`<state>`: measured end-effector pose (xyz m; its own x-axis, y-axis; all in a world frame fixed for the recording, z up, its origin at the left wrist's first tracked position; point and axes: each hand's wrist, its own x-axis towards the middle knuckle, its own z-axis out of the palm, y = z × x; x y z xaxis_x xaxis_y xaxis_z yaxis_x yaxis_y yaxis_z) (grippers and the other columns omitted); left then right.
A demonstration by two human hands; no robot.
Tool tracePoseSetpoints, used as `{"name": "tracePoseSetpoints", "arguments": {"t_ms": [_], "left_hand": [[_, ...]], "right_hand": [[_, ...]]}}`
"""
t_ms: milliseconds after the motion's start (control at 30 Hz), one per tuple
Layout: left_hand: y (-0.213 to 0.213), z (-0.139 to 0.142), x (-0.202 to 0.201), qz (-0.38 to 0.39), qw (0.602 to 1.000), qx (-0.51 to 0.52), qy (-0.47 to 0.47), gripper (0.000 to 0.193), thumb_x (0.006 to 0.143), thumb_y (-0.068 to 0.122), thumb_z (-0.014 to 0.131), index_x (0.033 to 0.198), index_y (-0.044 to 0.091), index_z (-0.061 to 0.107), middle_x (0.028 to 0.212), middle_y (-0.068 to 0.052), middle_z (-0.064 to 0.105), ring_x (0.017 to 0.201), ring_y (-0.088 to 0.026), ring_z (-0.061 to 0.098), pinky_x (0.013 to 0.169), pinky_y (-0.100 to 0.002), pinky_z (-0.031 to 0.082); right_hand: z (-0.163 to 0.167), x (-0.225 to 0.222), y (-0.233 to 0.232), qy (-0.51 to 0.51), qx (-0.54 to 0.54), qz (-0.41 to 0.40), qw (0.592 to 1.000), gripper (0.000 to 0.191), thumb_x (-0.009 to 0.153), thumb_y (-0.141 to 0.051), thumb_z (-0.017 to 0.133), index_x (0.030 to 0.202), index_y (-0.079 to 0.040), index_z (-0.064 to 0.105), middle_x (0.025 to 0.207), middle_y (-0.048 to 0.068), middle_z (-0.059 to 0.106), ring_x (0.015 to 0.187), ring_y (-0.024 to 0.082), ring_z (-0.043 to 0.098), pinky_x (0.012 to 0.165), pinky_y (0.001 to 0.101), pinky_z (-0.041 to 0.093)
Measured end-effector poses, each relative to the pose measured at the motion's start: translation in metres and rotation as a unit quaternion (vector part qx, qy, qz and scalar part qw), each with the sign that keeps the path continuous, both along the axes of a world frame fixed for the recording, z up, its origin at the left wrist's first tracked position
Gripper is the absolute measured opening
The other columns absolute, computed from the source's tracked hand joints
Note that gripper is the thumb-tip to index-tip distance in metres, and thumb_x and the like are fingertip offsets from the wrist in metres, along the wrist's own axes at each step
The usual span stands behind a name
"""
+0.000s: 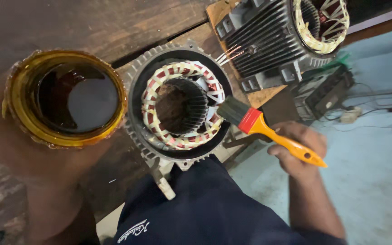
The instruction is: The person holds a can of dark varnish in one hand and uses a paint brush to coat the copper windings inside electric motor stator housings. They dip the brush into the can and brush the windings on one motor, then move to another motor housing and continue brushing its windings.
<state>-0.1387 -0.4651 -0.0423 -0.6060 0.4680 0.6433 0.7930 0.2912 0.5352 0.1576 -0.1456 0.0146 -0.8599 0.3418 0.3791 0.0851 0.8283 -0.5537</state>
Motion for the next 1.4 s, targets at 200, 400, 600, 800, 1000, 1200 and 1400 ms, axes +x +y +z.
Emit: {"name": "tracePoseSetpoints", "arguments": {"t_ms": [200,400,600,800,1000,1200,1400], "left_hand": [[-0.019,-0.017,-0.008,-0.021,0.995,0.069,-0.073,0.097,0.090,0.045,0.093,0.151,0.000,0.032,0.138,-0.016,0.062,0.123,-0.026,0.072,0.101,-0.030,0.061],[-0.039,-0.026,-0.007,-0.026,0.987,0.108,-0.113,0.097,0.090,0.044,0.093,0.152,0.000,0.032,0.139,-0.016,0.061,0.124,-0.026,0.071,0.102,-0.030,0.060],[-0.043,-0.027,-0.008,-0.033,0.982,0.124,-0.137,0.097,0.091,0.044,0.093,0.152,0.000,0.031,0.140,-0.016,0.060,0.125,-0.026,0.071,0.103,-0.030,0.060],[-0.046,-0.029,-0.008,-0.037,0.978,0.138,-0.154,0.097,0.091,0.044,0.093,0.153,0.001,0.031,0.141,-0.016,0.059,0.126,-0.026,0.071,0.104,-0.030,0.059],[-0.050,-0.030,-0.007,-0.038,0.975,0.145,-0.162,0.097,0.092,0.044,0.093,0.153,0.001,0.030,0.143,-0.016,0.059,0.127,-0.026,0.070,0.104,-0.029,0.059],[-0.054,-0.028,-0.005,-0.040,0.974,0.145,-0.167,0.097,0.092,0.044,0.093,0.153,0.001,0.030,0.144,-0.016,0.058,0.128,-0.025,0.070,0.105,-0.029,0.059],[-0.056,-0.025,-0.001,-0.041,0.973,0.145,-0.174,0.097,0.093,0.043,0.093,0.154,0.002,0.030,0.145,-0.015,0.057,0.128,-0.025,0.070,0.106,-0.029,0.058]], "right_hand": [[0.067,-0.076,-0.014,-0.252,-0.037,0.116,0.960,0.031,0.081,-0.025,0.084,0.092,-0.003,0.067,0.078,0.006,0.075,0.068,0.014,0.079,0.057,0.0265,0.058],[0.081,-0.173,-0.036,-0.342,0.059,0.151,0.925,0.036,0.082,-0.027,0.083,0.099,0.000,0.067,0.074,0.007,0.071,0.061,0.016,0.071,0.056,0.0297,0.054],[0.071,-0.241,-0.060,-0.542,0.069,0.019,0.837,0.041,0.086,-0.045,0.073,0.088,-0.005,0.070,0.060,0.008,0.068,0.053,0.017,0.071,0.051,0.0328,0.054],[0.060,-0.249,-0.067,-0.594,0.015,0.064,0.802,0.047,0.079,-0.050,0.073,0.084,-0.004,0.068,0.057,0.013,0.068,0.057,0.022,0.071,0.054,0.0363,0.060],[0.058,-0.246,-0.066,-0.498,0.150,0.097,0.849,0.055,0.083,-0.052,0.077,0.101,-0.001,0.070,0.064,0.012,0.067,0.056,0.027,0.069,0.056,0.0396,0.055],[0.063,-0.243,-0.064,-0.507,0.192,0.089,0.836,0.059,0.089,-0.051,0.080,0.114,0.001,0.067,0.057,0.012,0.064,0.053,0.020,0.067,0.057,0.0318,0.054],[0.080,-0.242,-0.062,-0.536,0.035,0.038,0.842,0.037,0.081,-0.040,0.076,0.085,-0.004,0.070,0.055,0.006,0.068,0.046,0.014,0.069,0.045,0.0295,0.054]]}}
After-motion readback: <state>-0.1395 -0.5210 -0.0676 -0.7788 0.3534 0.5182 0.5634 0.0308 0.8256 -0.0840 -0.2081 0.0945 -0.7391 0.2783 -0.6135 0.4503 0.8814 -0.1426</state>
